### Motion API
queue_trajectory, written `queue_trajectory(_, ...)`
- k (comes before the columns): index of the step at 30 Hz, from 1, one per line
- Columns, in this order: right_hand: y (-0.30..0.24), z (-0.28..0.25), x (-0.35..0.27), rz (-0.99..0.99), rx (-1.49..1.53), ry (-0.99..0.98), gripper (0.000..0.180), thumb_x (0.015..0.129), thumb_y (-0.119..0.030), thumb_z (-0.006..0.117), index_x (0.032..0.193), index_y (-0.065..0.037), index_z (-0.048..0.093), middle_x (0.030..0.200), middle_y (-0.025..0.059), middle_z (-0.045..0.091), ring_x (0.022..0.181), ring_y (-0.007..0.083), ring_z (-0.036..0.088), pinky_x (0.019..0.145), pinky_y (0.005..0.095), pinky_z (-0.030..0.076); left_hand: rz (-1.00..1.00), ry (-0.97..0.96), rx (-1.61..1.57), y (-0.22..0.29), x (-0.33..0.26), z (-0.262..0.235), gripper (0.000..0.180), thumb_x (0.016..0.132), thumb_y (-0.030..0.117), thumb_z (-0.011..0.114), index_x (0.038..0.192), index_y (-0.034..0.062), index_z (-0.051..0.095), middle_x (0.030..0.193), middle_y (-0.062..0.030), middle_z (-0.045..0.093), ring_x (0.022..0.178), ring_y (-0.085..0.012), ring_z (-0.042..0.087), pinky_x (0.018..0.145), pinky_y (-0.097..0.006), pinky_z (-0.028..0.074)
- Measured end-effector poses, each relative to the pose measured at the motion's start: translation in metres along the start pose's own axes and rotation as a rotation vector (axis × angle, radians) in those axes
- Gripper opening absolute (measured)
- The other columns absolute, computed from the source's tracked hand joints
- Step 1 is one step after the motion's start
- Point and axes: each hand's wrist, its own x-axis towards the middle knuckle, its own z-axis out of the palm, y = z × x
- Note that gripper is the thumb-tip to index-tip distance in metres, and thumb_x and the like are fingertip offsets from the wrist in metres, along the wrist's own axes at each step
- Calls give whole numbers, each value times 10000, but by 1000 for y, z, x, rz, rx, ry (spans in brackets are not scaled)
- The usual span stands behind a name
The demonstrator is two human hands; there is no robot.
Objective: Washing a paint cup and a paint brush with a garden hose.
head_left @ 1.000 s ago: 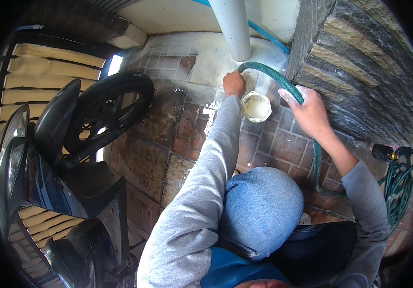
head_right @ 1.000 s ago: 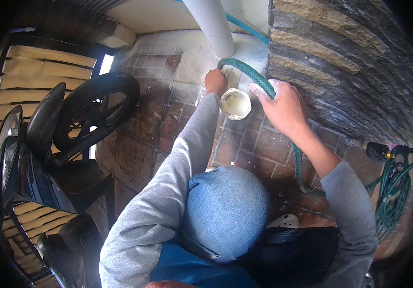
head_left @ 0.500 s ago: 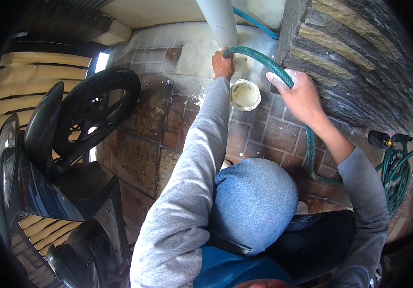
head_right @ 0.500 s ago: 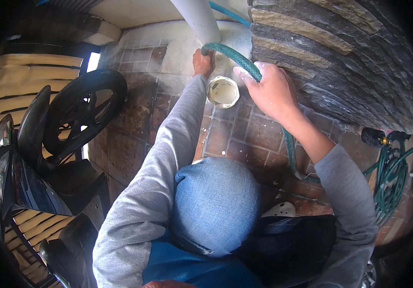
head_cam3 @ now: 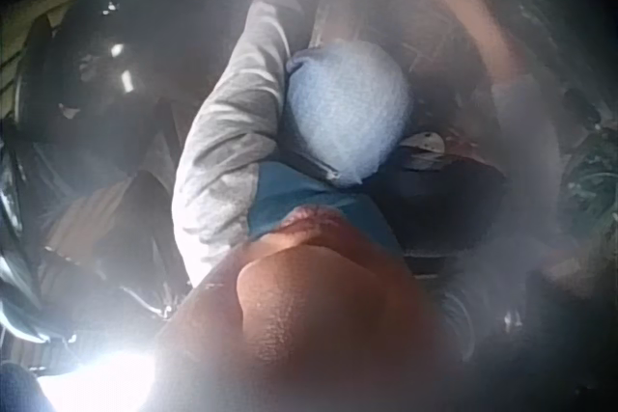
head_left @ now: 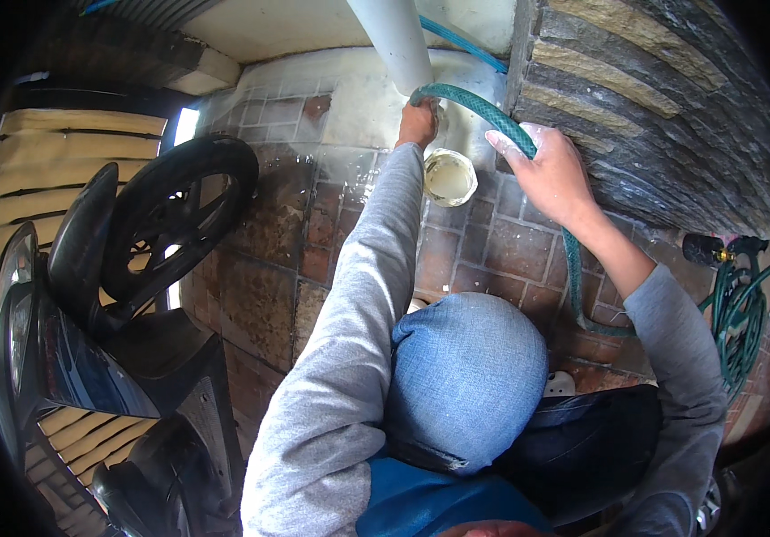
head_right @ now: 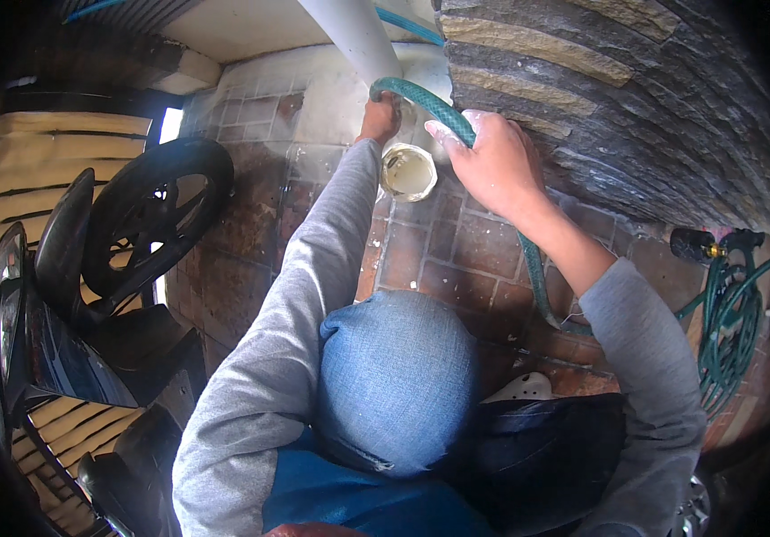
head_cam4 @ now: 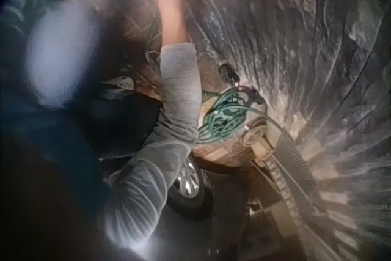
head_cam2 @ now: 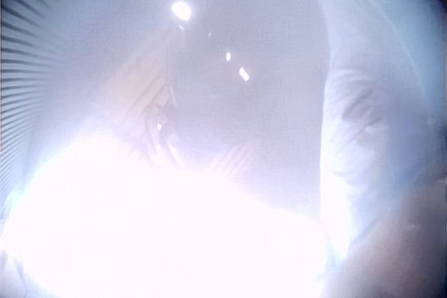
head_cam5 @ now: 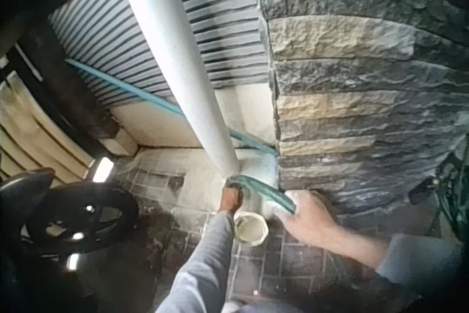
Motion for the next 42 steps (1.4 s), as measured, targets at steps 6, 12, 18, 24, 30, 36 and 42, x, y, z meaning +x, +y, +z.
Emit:
queue_trajectory(6,0,-2,-2,-8,5,17,343,857,-371,634,870,-31,675,724,214,636,743,399,625,684,447,477,331,21,257,3,-10,-7,404,764,284,744,1084,71,622,1139,-209,575,1049,-389,563,903,-428,463)
queue_trajectory(12,3,-4,-3,-24,-12,26,343,853,-372,631,858,-32,671,740,213,641,761,398,630,690,450,481,87,-181,544,-31,-37,-29,814,644,356,829,1329,104,468,1361,-159,411,1287,-330,369,1028,-499,340)
queue_trajectory(18,1,-2,-2,-12,-39,23,331,853,-361,626,859,-33,668,759,212,647,778,389,637,704,455,482,-19,-193,569,-23,-47,-29,785,677,262,784,1332,89,388,1256,-138,408,1177,-344,415,975,-499,379)
queue_trajectory(24,4,0,-2,-37,-95,60,378,867,-365,630,919,6,674,739,217,644,697,356,628,681,397,475,-10,-103,611,2,-49,-24,785,673,295,767,1326,81,386,1235,-131,420,1165,-336,419,934,-483,413)
queue_trajectory(30,3,-4,-4,12,-85,9,322,847,-331,625,925,-21,665,822,224,659,843,390,640,758,456,491,141,-218,962,-9,-38,-12,615,794,294,644,1329,76,432,1201,-109,496,1099,-301,493,853,-419,473)
queue_trajectory(36,2,-3,-4,-21,-80,29,342,865,-348,634,894,-9,670,693,195,626,652,344,608,656,406,465,103,-142,774,-7,-32,-15,350,844,204,572,1144,34,508,1078,-138,595,964,-320,589,801,-421,496)
queue_trajectory(42,11,1,-1,-52,-62,70,325,864,-333,633,892,-12,667,710,206,630,685,367,615,667,417,467,157,47,441,-3,-30,-33,194,853,177,575,957,20,529,928,-209,612,902,-379,588,758,-474,463)
